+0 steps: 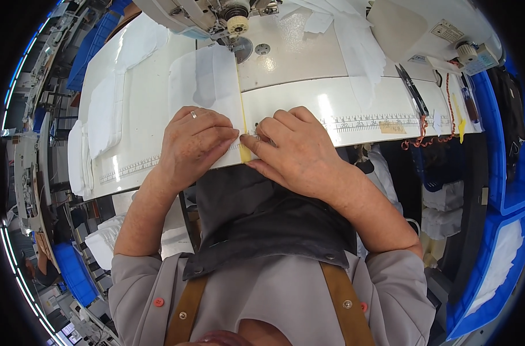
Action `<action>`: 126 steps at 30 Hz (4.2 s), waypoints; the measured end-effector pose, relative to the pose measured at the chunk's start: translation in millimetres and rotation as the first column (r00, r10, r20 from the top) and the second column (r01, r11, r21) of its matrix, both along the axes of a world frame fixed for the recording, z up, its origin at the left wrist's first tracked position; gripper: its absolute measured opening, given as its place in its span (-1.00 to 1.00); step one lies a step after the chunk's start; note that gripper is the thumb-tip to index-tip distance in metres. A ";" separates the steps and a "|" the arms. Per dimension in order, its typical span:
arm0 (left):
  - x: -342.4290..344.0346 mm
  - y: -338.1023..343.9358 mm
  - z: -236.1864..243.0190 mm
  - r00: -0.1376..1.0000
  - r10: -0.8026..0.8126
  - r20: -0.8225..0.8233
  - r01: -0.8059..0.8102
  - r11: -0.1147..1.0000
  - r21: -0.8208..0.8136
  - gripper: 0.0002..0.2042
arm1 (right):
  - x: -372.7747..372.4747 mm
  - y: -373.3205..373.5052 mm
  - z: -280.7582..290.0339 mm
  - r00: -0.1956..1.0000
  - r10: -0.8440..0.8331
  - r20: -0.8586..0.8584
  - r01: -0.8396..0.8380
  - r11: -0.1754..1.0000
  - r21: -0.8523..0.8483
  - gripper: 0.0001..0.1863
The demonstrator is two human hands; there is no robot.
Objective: Sewing small white fabric pieces using an industrial sewing machine.
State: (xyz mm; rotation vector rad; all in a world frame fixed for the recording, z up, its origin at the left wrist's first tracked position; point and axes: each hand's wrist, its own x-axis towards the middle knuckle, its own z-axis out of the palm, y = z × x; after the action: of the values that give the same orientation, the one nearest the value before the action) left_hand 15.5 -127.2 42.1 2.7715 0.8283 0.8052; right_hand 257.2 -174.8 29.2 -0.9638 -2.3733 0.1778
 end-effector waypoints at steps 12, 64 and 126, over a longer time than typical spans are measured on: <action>0.2 0.3 7.7 1.000 -0.017 -0.023 0.016 0.999 -0.037 -0.81 | 2.2 15.4 7.9 0.999 0.034 -0.033 -0.036 0.996 -0.078 -0.60; -10.2 160.4 -24.1 0.949 0.202 -0.241 -0.206 0.978 0.007 -0.55 | -18.4 118.7 1.8 0.994 -0.067 0.088 0.061 0.995 0.077 -0.72; -245.3 79.6 48.2 0.601 0.784 -0.151 -0.736 0.471 -0.486 -0.81 | -71.2 90.0 30.2 0.960 0.222 0.169 -0.239 0.967 0.089 -0.67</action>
State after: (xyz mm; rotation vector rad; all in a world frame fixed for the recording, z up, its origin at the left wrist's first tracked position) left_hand -229.7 -47.6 90.3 1.7846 1.9946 0.6491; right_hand 186.0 -84.9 59.4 -0.6701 -2.6093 0.0603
